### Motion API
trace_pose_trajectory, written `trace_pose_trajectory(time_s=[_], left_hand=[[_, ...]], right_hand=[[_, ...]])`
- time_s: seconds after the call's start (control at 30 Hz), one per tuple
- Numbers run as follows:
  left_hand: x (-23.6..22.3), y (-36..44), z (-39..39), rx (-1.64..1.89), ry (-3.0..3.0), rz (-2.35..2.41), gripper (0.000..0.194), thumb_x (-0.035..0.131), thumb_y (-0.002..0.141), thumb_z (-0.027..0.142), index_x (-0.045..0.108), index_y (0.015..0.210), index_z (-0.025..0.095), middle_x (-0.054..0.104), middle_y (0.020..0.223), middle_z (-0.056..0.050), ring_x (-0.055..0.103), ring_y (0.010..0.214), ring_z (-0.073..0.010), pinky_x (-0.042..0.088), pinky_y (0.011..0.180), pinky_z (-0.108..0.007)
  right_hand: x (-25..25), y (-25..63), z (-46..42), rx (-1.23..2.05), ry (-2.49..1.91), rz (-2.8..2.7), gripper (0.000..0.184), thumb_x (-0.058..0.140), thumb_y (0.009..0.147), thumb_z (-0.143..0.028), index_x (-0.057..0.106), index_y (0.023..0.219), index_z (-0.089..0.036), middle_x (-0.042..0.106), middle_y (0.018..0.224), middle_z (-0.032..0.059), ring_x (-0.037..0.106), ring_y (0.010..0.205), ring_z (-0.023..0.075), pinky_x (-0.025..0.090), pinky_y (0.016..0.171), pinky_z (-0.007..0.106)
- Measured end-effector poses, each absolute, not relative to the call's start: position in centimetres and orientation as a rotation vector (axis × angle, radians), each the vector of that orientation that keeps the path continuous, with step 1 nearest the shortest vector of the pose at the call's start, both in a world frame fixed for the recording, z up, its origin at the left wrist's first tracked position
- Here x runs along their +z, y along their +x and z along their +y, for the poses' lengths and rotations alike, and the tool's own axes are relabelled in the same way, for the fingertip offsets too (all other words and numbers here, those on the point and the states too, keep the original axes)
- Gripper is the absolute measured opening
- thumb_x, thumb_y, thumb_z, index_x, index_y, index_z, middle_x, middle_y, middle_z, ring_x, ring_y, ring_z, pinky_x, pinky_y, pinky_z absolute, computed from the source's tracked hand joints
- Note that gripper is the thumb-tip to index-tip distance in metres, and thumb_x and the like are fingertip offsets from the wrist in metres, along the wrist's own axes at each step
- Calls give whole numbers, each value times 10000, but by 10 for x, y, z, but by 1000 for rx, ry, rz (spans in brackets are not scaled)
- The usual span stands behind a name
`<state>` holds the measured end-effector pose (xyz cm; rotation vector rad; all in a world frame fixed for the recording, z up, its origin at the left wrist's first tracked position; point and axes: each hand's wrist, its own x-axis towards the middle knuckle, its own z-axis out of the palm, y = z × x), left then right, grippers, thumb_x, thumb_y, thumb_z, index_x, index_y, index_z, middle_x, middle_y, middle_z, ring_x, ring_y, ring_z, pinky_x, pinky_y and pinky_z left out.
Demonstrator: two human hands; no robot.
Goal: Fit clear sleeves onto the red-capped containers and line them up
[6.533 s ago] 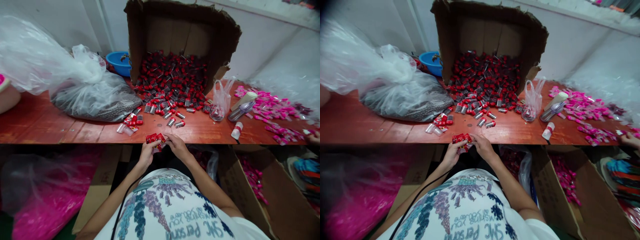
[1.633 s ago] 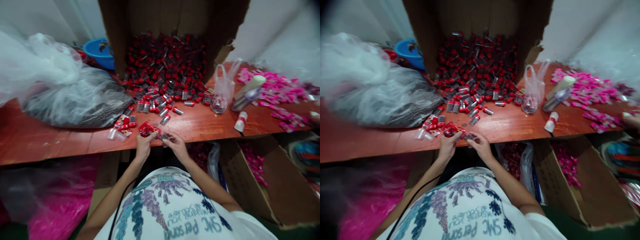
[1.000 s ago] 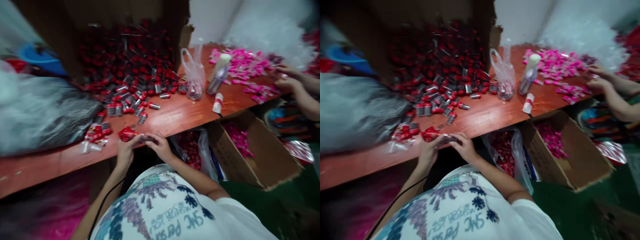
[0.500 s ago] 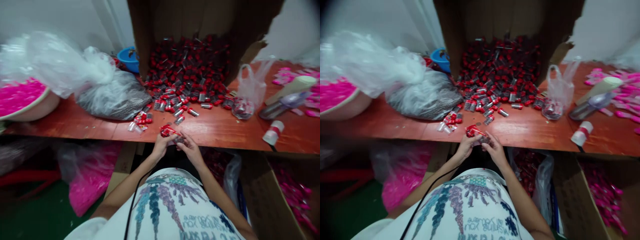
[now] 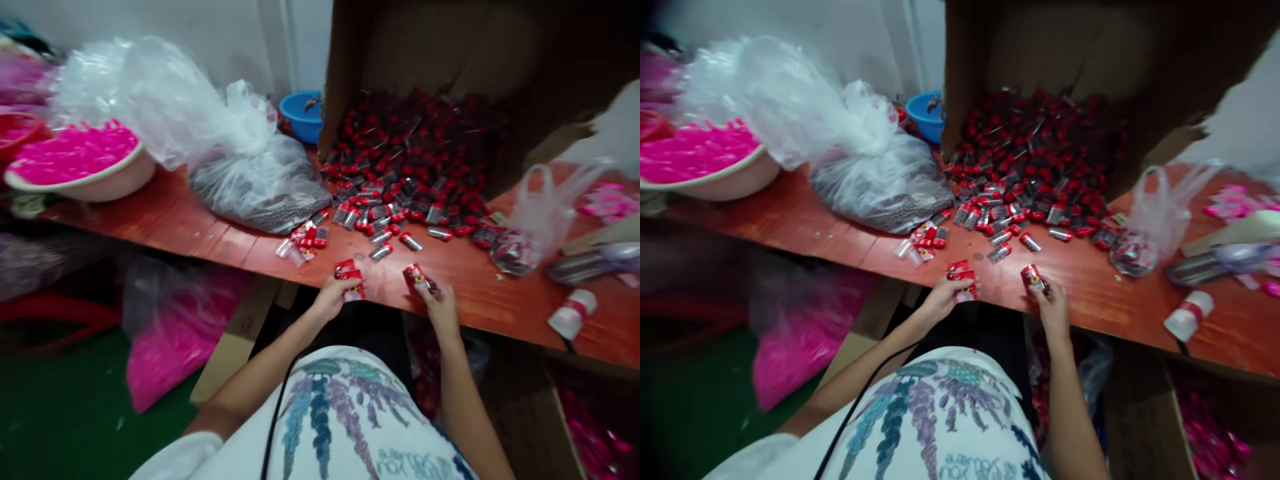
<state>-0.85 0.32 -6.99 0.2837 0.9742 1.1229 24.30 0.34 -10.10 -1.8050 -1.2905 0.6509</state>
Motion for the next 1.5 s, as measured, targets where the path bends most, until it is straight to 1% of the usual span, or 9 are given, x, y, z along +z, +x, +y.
trace_pose_trajectory(time_s=[0.1,0.23,0.43,0.63,0.87,1.03,1.23,1.4,1.5], left_hand=[[-72,-9,11,1158,328,1018,269,824,508,138,675,728,100,706,734,-86,663,656,-187,535,667,-307],[-68,3,20,1191,381,1007,260,841,496,173,704,710,117,704,681,-62,654,591,-186,536,604,-293],[-55,0,30,1226,440,1025,310,853,492,211,738,776,169,724,728,-55,674,621,-210,540,603,-294],[-59,-12,29,1252,495,1011,198,828,560,230,735,724,168,703,663,-23,641,565,-162,499,516,-236],[-66,-7,34,1315,299,1065,261,850,517,192,703,712,101,704,664,-60,666,583,-186,541,589,-276],[-68,-11,41,1353,99,1092,214,820,577,135,637,683,99,671,617,-30,637,526,-146,528,546,-250],[-69,-13,48,1312,-4,1066,191,781,648,138,608,724,112,658,626,-19,619,508,-135,525,532,-260],[-70,-15,51,1310,-54,1065,224,789,652,173,598,757,121,657,636,-12,609,499,-126,527,552,-269],[-71,-15,54,1325,-83,1047,203,779,662,153,597,746,124,658,628,-10,611,504,-123,525,569,-260]], right_hand=[[-90,235,10,483,-1881,-1231,522,647,702,-485,650,1130,-185,552,1071,101,588,835,217,490,815,406],[-73,169,11,930,-1430,-1435,316,633,746,-367,684,1024,-226,662,895,49,621,772,210,536,728,351],[-65,123,24,948,-1186,-1536,426,518,797,-179,611,1184,-330,664,1157,24,612,1098,247,487,942,414],[-61,132,38,866,-1247,-1903,511,437,835,-145,496,1300,-349,731,937,-5,698,868,208,541,785,331],[-60,131,43,857,-1350,-2032,292,491,891,-300,580,1168,-283,713,935,9,680,859,192,492,725,255],[-72,144,66,724,-1545,-1795,316,352,955,-337,608,1117,-247,674,962,32,629,880,178,466,778,277],[-76,138,82,378,-1937,-1946,467,515,855,-537,568,1225,-258,535,1062,137,533,966,274,438,784,374],[-85,136,61,297,-1828,-1992,274,483,910,-350,648,1106,-255,507,982,115,503,908,235,437,781,349],[-88,144,45,472,-1651,-1887,350,521,876,-264,577,1221,-244,522,957,84,526,876,202,456,822,346]])
